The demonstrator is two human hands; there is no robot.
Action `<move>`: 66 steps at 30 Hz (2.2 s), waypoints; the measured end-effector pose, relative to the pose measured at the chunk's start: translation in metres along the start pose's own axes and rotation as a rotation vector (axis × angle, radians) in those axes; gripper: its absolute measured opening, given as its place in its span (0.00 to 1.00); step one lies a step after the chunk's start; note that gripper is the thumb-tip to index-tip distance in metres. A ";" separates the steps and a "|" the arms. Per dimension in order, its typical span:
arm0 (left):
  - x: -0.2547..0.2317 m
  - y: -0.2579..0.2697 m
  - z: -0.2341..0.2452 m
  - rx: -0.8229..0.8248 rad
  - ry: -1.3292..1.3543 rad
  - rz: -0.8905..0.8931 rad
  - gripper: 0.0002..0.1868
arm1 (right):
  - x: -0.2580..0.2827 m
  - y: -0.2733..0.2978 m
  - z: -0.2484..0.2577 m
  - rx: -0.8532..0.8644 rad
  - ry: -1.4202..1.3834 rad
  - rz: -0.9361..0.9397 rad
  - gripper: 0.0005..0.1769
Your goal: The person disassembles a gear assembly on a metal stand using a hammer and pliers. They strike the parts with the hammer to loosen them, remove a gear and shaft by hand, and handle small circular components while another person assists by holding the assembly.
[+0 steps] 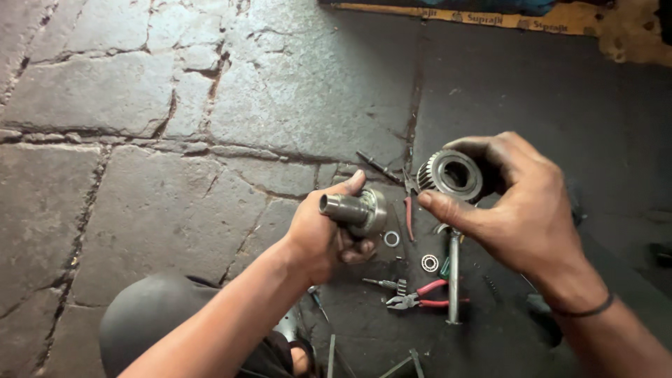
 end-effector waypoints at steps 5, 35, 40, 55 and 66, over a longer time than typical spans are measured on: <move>-0.005 0.005 0.005 -0.038 0.046 -0.028 0.33 | 0.010 -0.013 -0.009 0.009 0.047 0.021 0.30; -0.018 -0.002 0.017 -0.034 0.215 -0.133 0.24 | 0.028 -0.027 -0.038 0.044 0.193 0.183 0.33; -0.018 -0.004 0.038 -0.190 0.189 -0.157 0.22 | 0.022 -0.025 -0.034 0.022 0.218 0.232 0.33; -0.037 0.008 0.066 -0.394 0.169 -0.260 0.20 | 0.010 -0.021 -0.017 -0.013 0.210 0.210 0.31; -0.037 0.008 0.064 -0.403 0.123 -0.311 0.25 | 0.008 -0.016 -0.016 -0.013 0.225 0.220 0.31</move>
Point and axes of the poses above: each hand's wrist, its own y-axis away from the middle knuckle, its own z-axis out of the back of the hand, x = y × z, the point moved 10 cm from there along -y, towards the middle knuckle, and after that the axes turned 1 degree about -z, right-handed, at the moved point
